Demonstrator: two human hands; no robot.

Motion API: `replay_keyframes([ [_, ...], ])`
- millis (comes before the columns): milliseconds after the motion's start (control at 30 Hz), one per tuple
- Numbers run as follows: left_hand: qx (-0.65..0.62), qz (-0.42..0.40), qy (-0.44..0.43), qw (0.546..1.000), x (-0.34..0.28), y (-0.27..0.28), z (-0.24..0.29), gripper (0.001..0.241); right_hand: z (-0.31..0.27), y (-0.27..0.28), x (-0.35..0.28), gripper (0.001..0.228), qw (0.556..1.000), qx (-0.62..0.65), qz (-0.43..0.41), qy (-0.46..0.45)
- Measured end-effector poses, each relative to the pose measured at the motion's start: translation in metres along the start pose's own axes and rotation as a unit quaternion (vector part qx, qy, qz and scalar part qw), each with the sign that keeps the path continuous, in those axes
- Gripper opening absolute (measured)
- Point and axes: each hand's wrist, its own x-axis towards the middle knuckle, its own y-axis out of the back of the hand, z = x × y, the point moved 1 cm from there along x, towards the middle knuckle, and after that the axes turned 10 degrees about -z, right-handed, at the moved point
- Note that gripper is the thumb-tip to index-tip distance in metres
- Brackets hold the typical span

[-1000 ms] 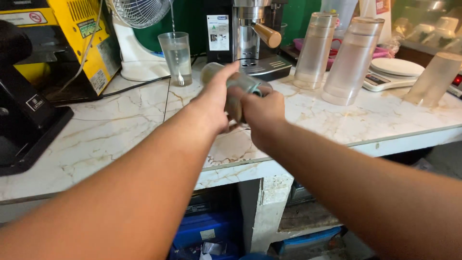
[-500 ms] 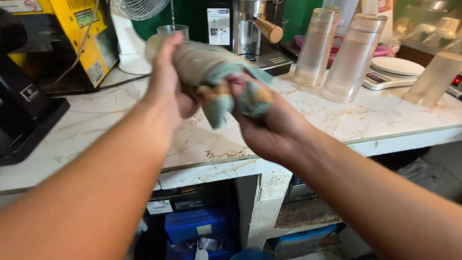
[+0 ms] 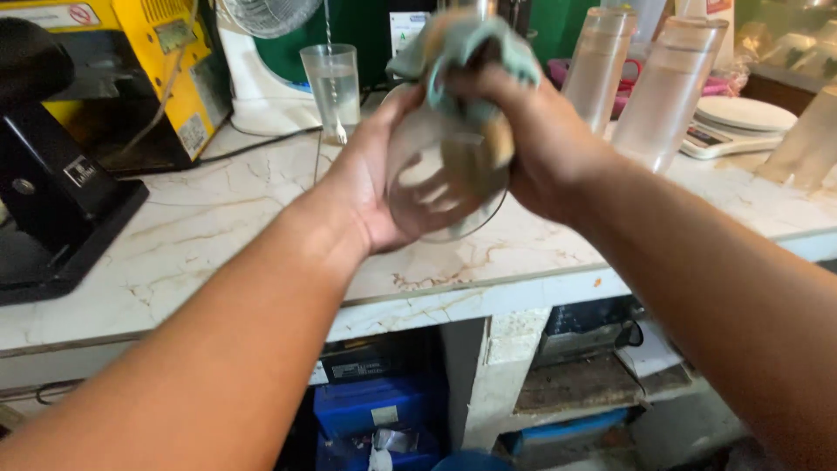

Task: Drying and wiping plastic cups with a cloth in a coffee shop setting.

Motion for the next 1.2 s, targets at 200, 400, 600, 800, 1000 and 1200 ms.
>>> replay_keyframes([
  [200,0.045,0.132,-0.007,0.990,-0.026,0.018,0.000,0.060,0.019,-0.027,-0.044,0.052,0.989,-0.129,0.076,-0.007],
  [400,-0.009,0.172,0.021,0.985,-0.025,0.005,-0.002,0.062,0.025,-0.008,-0.018,0.039,0.991,0.036,0.127,-0.034],
  [600,-0.053,0.112,0.044,0.991,-0.015,0.026,-0.013,0.064,0.013,0.020,-0.025,0.046,0.993,0.012,0.038,-0.109],
  [800,0.027,0.080,-0.039,0.996,-0.002,0.060,-0.037,0.057,0.024,0.009,0.026,0.042,0.972,-0.095,0.053,-0.207],
  [1000,-0.003,-0.018,-0.077,0.997,0.007,0.102,-0.048,0.065,0.038,-0.017,0.054,0.039,0.946,-0.158,0.117,-0.258],
  [1200,-0.104,0.023,-0.025,0.994,-0.007,0.101,-0.043,0.080,0.086,0.010,0.031,0.034,0.967,0.109,0.050,-0.227],
])
